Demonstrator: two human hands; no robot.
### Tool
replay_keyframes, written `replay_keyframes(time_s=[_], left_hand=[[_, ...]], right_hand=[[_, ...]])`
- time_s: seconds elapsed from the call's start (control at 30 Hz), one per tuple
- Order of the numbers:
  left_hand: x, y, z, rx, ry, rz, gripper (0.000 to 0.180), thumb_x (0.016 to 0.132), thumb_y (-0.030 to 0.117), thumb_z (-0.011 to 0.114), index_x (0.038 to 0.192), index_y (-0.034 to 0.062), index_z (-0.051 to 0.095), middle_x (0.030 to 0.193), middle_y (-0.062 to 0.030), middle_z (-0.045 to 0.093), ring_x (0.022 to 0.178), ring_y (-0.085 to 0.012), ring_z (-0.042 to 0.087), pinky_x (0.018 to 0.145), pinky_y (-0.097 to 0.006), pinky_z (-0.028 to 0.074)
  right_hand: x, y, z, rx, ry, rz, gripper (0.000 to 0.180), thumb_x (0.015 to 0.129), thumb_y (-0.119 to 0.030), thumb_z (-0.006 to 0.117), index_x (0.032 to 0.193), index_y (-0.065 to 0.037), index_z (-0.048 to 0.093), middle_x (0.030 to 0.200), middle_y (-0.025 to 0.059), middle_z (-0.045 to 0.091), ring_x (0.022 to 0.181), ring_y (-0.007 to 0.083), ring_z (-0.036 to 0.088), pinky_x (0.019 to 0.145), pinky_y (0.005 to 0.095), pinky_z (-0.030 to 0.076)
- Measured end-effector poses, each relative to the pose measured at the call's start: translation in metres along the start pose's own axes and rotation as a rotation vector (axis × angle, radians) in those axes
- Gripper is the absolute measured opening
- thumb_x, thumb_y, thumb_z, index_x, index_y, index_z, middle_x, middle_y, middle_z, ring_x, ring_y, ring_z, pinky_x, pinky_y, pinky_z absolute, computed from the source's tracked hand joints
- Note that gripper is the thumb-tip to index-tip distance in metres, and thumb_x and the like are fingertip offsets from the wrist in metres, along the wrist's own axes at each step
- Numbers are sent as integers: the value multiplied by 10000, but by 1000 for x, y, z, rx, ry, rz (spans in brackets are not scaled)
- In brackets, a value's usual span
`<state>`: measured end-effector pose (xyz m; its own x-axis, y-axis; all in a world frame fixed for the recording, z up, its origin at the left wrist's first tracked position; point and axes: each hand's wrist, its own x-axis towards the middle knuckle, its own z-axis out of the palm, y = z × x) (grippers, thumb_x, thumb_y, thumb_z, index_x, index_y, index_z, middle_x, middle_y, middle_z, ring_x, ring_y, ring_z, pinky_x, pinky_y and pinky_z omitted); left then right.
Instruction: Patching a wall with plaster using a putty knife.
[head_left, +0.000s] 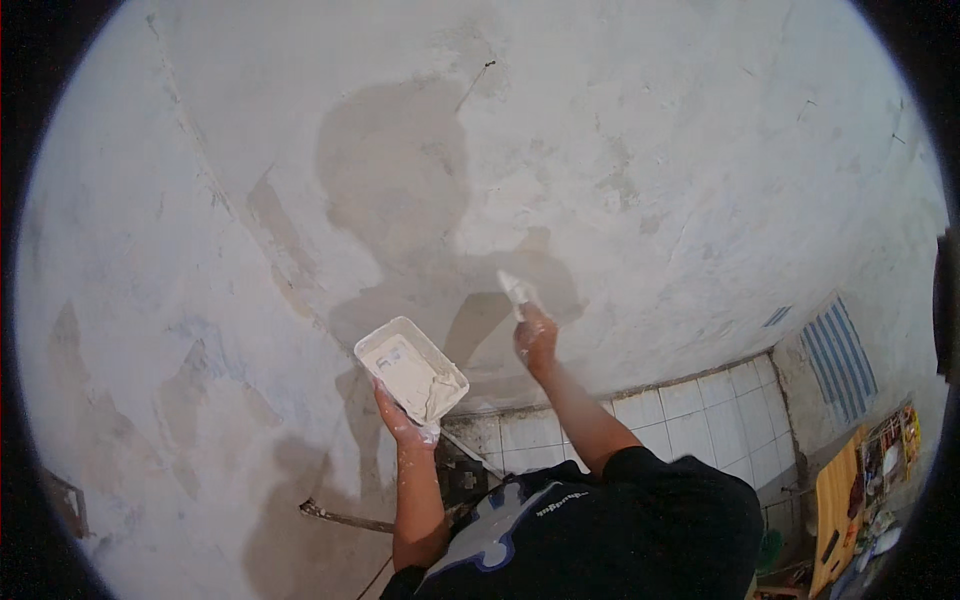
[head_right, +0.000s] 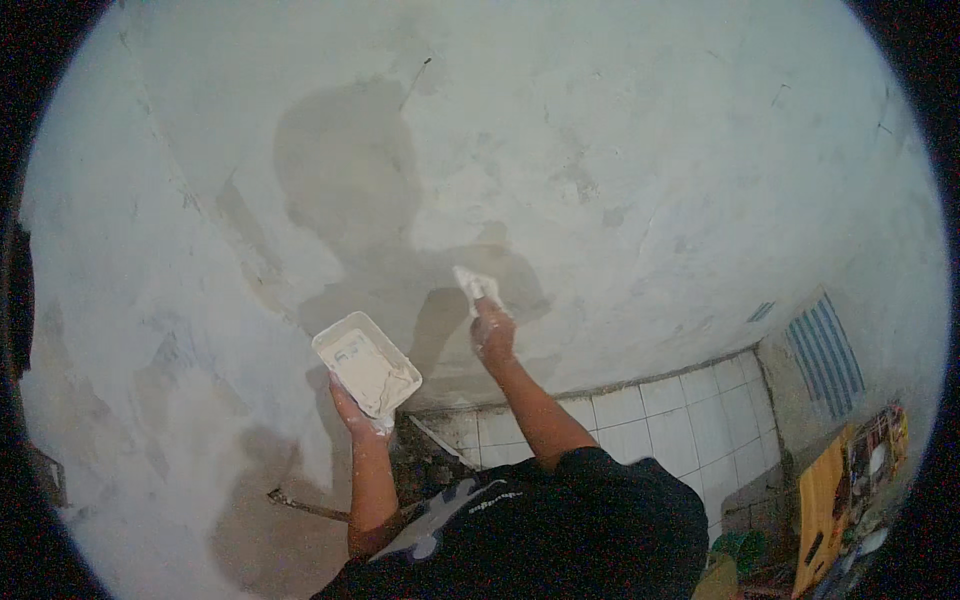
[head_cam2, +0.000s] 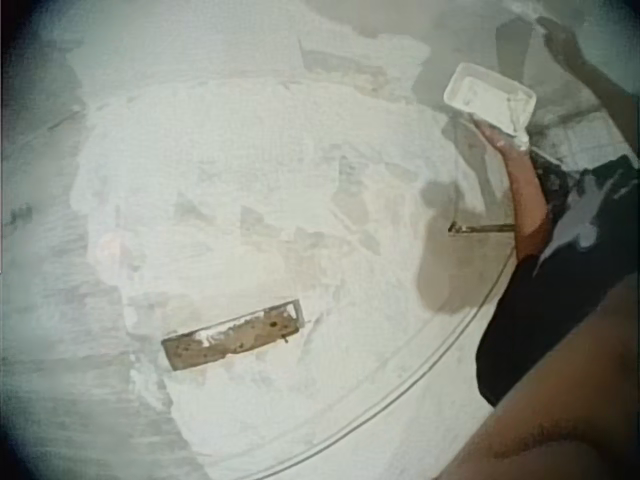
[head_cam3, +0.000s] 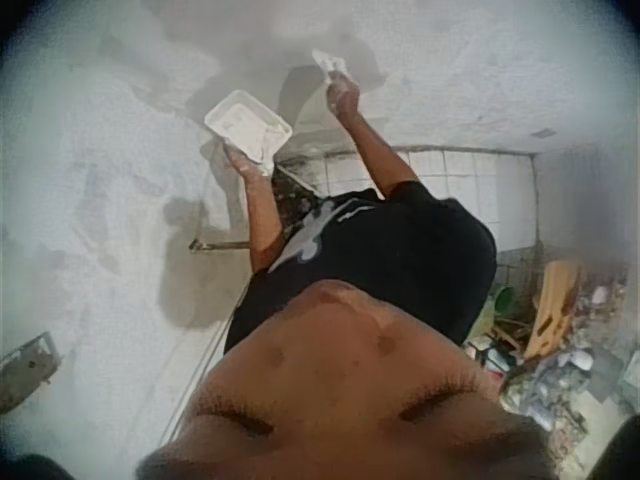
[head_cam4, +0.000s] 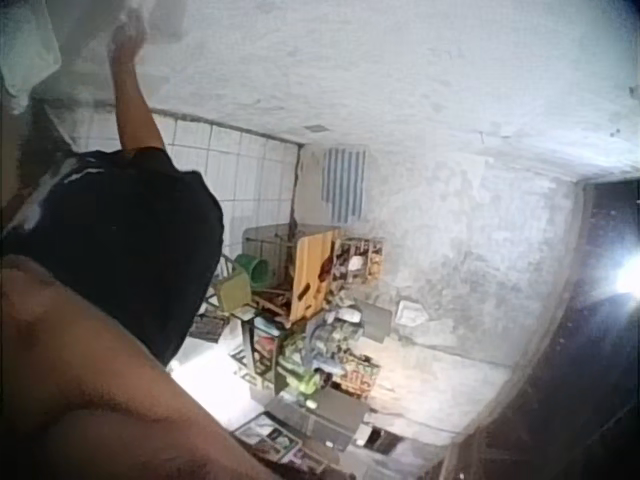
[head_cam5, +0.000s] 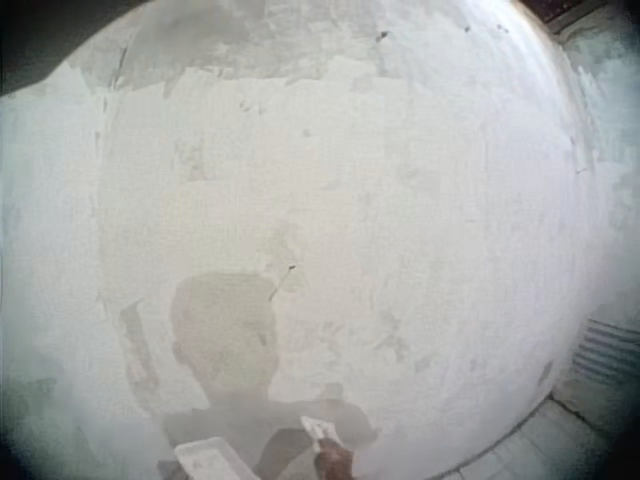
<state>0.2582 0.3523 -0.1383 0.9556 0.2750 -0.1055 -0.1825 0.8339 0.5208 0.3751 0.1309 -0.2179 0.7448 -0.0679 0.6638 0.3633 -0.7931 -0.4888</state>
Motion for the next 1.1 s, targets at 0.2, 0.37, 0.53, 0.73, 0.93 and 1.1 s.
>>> replay_keyframes(time_s=[0.2,0.37,0.53,0.73,0.93,1.1], left_hand=[[-11,1,-14,-19,-16,-39,606,907,489,460,1361,92,397,1326,-87,486,1180,-299,501,992,-455,421],[0,-9,-31,-29,43,-115,608,908,487,456,1363,88,396,1320,-90,493,1182,-302,500,994,-457,417],[14,-6,-46,-18,52,-148,611,912,495,439,1365,88,396,1317,-99,496,1173,-311,506,988,-468,420],[16,-4,-42,-40,-1,-134,583,931,493,395,1357,96,402,1329,-96,485,1180,-316,501,991,-476,421],[7,-7,-30,-57,-25,-132,570,939,480,383,1351,88,405,1319,-103,491,1169,-319,508,986,-478,428],[7,-2,-39,-24,-9,-137,609,911,497,449,1352,80,410,1314,-97,502,1176,-297,509,991,-455,424]], right_hand=[[85,-27,-59,184,526,38,206,736,-3,583,941,-23,581,849,187,614,780,371,611,628,421,486],[46,-8,43,-146,1,48,244,761,-19,543,1002,-30,575,909,193,625,849,368,615,691,443,489],[11,-14,29,-140,-231,42,376,759,-8,532,1130,-47,575,961,194,628,894,384,600,736,453,488],[88,10,-43,-235,618,46,266,739,19,541,997,0,601,928,227,608,882,395,584,742,399,485],[122,-14,-37,-34,522,-31,155,742,17,499,863,-12,592,771,218,598,721,423,585,622,470,456],[53,-27,19,-228,310,-303,196,738,-19,547,922,-35,613,983,184,647,898,363,611,782,455,475]])
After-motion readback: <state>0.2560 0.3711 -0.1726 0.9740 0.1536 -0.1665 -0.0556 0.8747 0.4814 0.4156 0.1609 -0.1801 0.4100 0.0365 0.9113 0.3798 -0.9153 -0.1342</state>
